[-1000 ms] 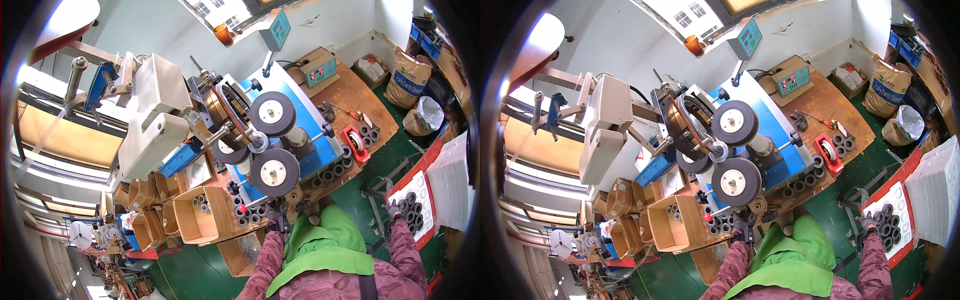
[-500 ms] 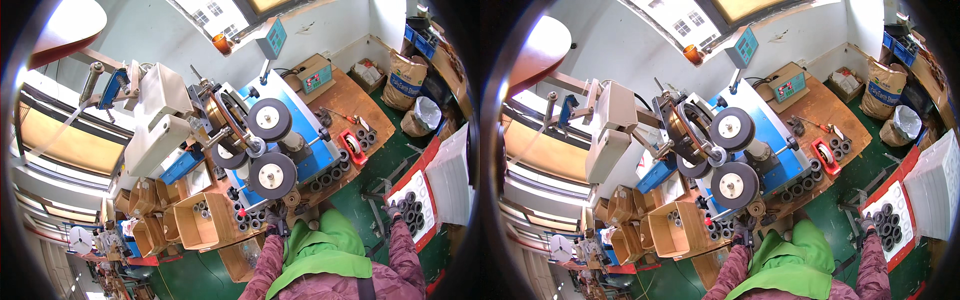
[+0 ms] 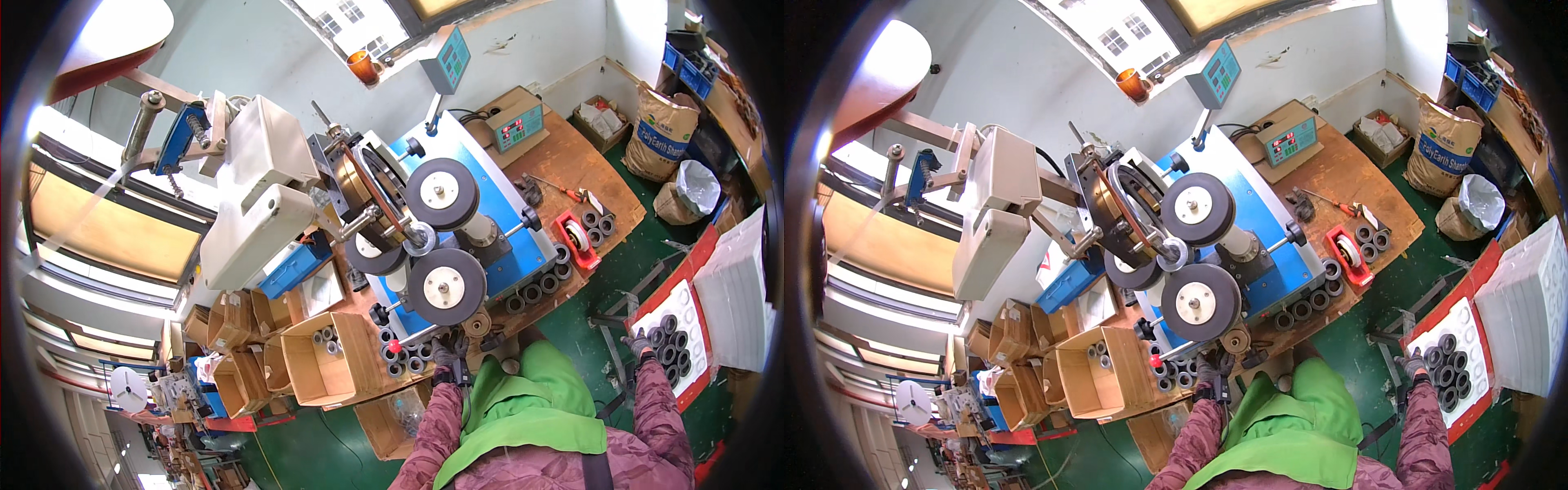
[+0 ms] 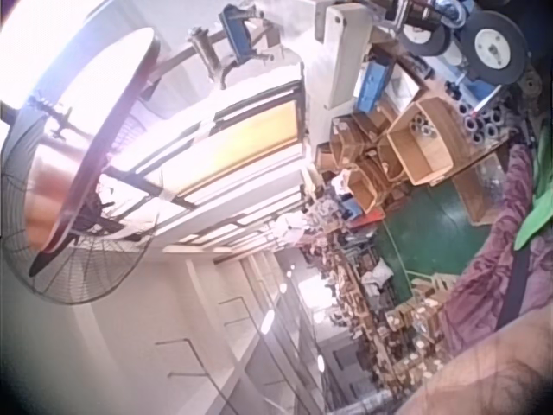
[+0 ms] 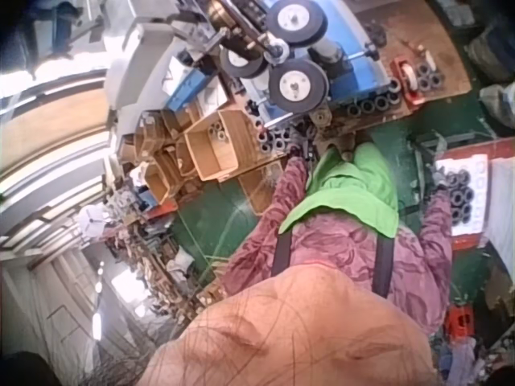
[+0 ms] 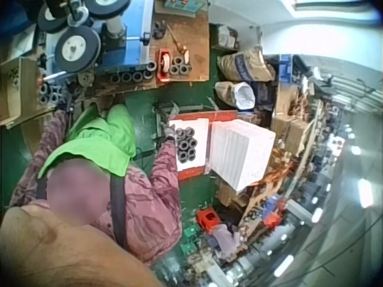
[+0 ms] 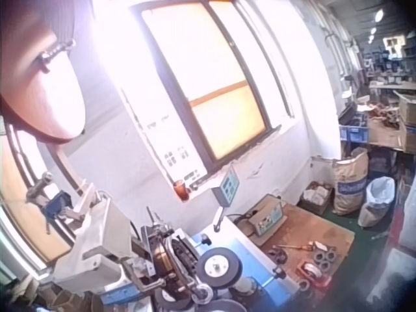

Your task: The recorder is operating a machine with rotating rollers to process small metal cylindrical components, then organizing the finished parts into a tray.

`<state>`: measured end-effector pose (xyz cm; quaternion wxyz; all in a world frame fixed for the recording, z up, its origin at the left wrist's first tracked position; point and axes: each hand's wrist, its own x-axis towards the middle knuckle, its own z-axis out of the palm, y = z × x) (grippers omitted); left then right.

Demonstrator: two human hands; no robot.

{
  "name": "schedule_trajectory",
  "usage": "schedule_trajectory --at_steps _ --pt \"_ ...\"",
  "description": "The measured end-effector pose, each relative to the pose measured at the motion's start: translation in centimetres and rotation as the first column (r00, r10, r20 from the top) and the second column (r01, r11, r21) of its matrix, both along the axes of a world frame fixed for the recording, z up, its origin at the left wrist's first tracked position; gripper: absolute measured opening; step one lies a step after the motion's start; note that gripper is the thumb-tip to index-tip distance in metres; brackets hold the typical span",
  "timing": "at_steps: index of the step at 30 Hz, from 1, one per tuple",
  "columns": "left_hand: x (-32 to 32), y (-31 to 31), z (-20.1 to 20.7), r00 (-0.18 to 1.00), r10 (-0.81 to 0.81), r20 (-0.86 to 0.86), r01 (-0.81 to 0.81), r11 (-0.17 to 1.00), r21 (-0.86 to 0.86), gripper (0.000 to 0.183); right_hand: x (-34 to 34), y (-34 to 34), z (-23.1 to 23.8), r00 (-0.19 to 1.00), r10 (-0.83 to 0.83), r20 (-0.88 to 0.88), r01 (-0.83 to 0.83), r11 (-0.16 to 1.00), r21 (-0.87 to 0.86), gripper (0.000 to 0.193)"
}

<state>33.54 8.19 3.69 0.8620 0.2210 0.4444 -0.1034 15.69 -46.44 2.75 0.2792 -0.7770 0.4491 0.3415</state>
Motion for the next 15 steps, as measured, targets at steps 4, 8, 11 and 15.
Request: schedule_trajectory --at_steps 4,8,11,15 --pt "-0.1 -0.4 -0.2 0.997 0.072 -0.027 -0.072 0.997 0.005 0.047 0.0 0.3 0.4 0.998 -0.054 0.034 0.054 0.999 0.004 0.099" --pt "-0.6 1.2 -1.2 0.999 0.014 0.039 -0.011 0.998 -0.068 0.056 1.1 1.1 1.7 0.997 -0.068 0.036 0.066 0.997 0.04 0.1" --pt "-0.3 -0.2 -0.7 1.0 0.006 0.013 -0.005 0.999 -0.046 0.055 -1.0 -0.6 -1.2 0.999 -0.028 0.041 0.029 0.999 -0.043 0.099" --pt "-0.7 0.2 -0.4 1.0 0.018 0.004 -0.018 1.0 -0.01 0.055 -0.2 0.0 -0.3 0.997 -0.049 0.055 0.049 0.999 0.004 0.1"
